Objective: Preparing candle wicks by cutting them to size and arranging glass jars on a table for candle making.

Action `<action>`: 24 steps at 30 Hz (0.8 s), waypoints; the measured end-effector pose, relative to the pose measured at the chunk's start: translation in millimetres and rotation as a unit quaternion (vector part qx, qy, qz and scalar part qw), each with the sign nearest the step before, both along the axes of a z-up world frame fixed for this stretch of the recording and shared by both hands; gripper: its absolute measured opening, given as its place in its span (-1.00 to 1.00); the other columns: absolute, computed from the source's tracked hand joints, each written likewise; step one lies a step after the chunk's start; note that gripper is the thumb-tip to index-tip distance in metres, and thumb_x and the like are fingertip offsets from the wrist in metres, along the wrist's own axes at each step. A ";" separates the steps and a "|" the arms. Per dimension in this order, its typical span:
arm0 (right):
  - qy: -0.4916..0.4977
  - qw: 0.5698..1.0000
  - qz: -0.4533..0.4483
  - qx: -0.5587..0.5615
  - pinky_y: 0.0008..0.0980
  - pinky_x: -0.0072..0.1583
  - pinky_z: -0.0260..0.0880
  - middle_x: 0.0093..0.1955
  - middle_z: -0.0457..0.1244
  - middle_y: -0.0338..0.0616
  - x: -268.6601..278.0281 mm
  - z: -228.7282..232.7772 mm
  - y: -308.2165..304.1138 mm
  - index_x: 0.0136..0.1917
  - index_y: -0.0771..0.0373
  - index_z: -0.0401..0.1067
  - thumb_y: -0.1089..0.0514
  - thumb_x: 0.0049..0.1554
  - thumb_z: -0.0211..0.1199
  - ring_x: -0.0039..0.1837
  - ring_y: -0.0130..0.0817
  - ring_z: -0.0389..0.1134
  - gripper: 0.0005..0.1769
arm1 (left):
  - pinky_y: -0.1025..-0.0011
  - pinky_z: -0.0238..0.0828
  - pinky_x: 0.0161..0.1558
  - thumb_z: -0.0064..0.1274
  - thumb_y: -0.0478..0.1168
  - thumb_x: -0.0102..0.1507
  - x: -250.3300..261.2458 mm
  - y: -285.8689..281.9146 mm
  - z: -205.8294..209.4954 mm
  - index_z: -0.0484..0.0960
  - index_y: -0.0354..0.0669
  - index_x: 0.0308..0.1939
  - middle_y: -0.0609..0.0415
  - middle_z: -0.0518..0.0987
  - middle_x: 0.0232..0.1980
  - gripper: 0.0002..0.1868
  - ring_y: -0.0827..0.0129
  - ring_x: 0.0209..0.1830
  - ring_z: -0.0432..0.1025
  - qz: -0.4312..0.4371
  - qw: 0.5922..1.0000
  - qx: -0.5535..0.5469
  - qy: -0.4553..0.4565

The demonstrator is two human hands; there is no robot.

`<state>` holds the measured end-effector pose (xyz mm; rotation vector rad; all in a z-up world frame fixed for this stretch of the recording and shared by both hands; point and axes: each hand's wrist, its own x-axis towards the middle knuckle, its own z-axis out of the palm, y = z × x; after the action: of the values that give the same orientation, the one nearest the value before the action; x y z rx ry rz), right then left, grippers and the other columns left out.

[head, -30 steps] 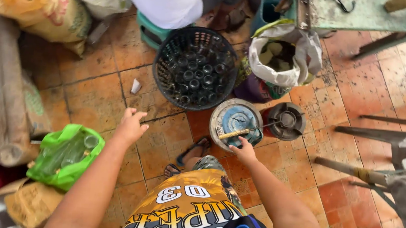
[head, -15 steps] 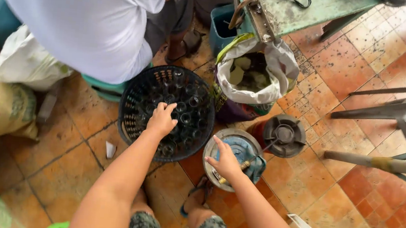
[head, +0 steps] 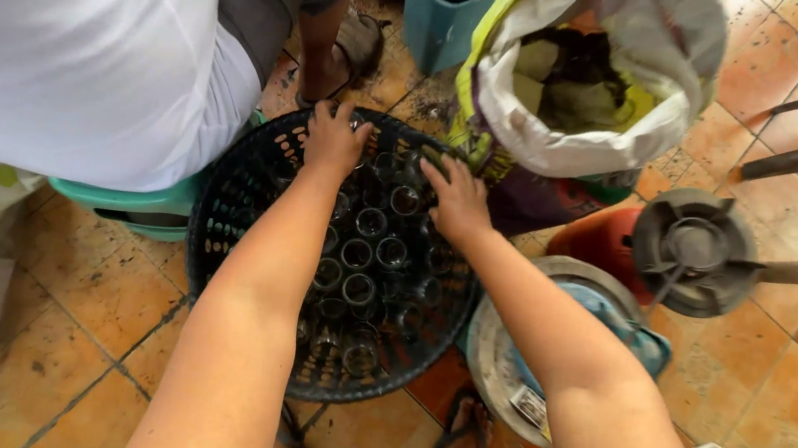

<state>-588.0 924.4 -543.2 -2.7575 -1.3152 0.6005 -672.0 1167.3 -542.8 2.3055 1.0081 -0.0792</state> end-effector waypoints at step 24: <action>-0.195 0.951 0.138 0.198 0.11 0.12 0.36 0.25 0.01 0.05 17.9 5.2 17.2 0.39 0.20 0.27 0.15 -0.17 0.61 0.22 0.19 0.21 -0.09 | 0.07 0.32 0.16 0.51 -0.07 0.10 -30.3 42.6 -83.1 0.55 -0.11 0.19 -0.20 0.25 0.16 -0.34 -0.23 0.11 0.33 -0.042 0.957 0.120 -0.259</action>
<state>-570.1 941.6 -538.1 -2.4499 -1.6885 -0.2124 -702.3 1209.9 -625.9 2.3925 0.6744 0.6151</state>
